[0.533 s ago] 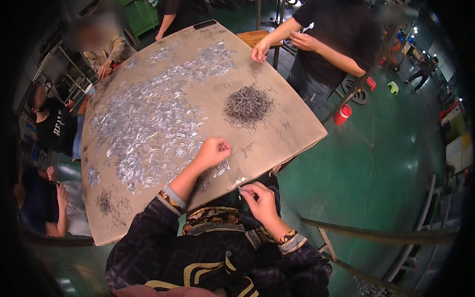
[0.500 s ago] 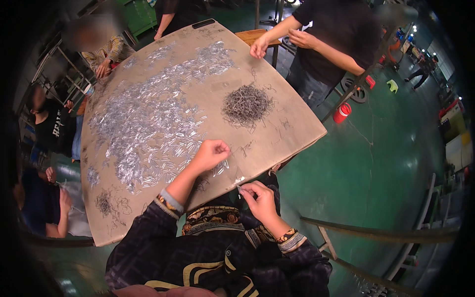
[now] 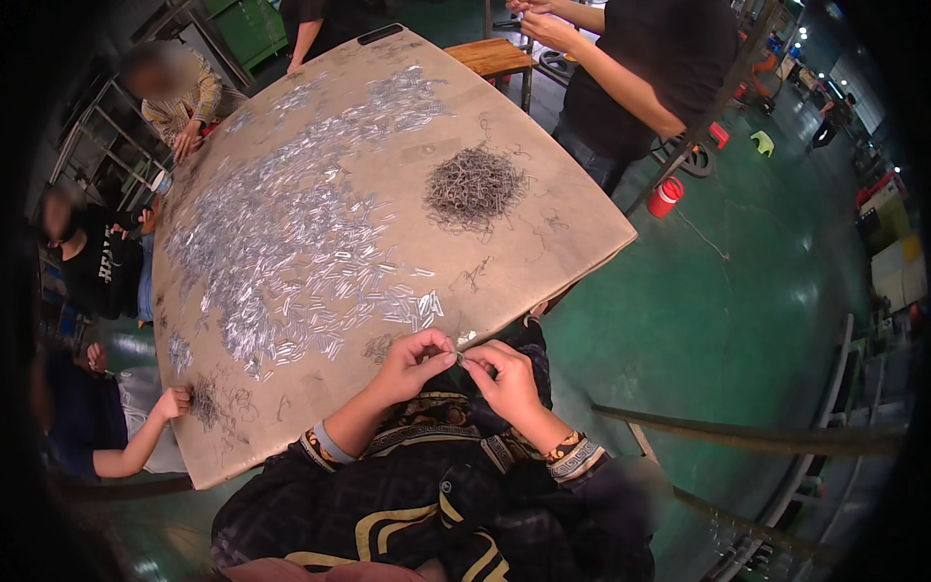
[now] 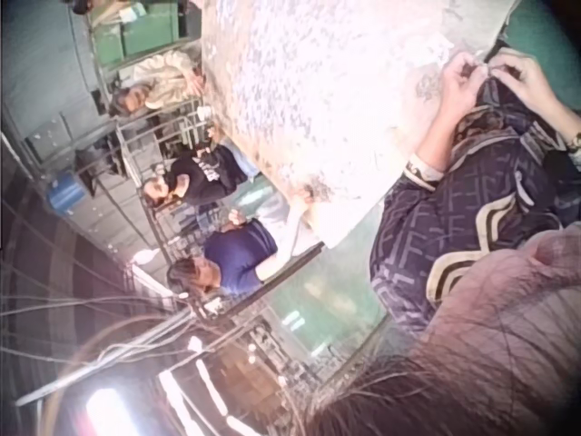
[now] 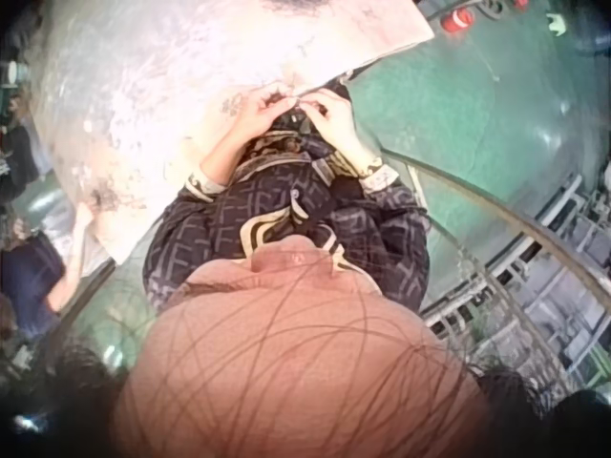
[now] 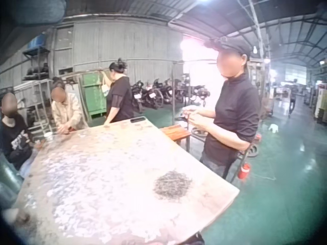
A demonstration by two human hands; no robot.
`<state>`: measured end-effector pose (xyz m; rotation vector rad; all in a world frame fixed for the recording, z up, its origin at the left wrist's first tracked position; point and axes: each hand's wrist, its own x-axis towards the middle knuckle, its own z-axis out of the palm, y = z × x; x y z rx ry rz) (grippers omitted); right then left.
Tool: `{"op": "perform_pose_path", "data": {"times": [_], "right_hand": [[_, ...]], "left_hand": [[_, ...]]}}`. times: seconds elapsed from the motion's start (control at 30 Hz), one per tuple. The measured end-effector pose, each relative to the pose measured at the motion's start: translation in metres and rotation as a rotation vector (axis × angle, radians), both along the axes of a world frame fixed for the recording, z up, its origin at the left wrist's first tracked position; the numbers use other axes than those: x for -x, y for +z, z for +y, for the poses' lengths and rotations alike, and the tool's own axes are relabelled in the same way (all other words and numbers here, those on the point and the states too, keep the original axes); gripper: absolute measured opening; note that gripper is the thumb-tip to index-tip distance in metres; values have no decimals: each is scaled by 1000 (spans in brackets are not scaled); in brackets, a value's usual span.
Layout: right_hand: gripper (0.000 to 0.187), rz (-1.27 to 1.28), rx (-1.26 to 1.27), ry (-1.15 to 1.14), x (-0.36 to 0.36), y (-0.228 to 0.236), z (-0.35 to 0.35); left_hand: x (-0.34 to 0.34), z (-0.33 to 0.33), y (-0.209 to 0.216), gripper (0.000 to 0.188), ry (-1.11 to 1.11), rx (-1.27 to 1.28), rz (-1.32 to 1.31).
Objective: The person sits at a table with others and repeatedly picks up small white plastic pieces and dark wire-like items, then joins them together by hand. The assembled units are placed back on the table surface.
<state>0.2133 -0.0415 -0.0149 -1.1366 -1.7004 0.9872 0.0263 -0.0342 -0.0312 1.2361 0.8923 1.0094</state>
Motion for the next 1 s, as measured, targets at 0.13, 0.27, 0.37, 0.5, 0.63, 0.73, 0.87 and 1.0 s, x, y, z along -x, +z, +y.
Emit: {"op": "perform_pose_path", "data": {"times": [0.13, 0.27, 0.37, 0.5, 0.63, 0.73, 0.87, 1.0], "right_hand": [[9, -1, -11, -19, 0, -4, 4], [10, -15, -22, -21, 0, -2, 3], [10, -30, -32, -17, -2, -3, 3], [10, -44, -26, 3, 0, -3, 1], [9, -25, -13, 44, -2, -6, 4], [8, 46, -27, 61, -10, -8, 12], [10, -161, -2, -24, -8, -15, 40], [20, -401, -131, 63, 27, -38, 74]], "left_hand": [[-1, 3, 8, 6, 46, -207, 133], [-2, 0, 9, 7, 71, -163, 166], [-5, -4, 7, 7, 116, -113, 168], [-9, -7, -4, 7, 156, -50, 70], [-11, -8, -6, 6, 181, -333, 169], [-10, -15, -8, 11, 131, -404, 217], [-8, -16, -8, 11, 130, -460, 296], [-6, -22, -20, 10, 162, -524, 354]]}}
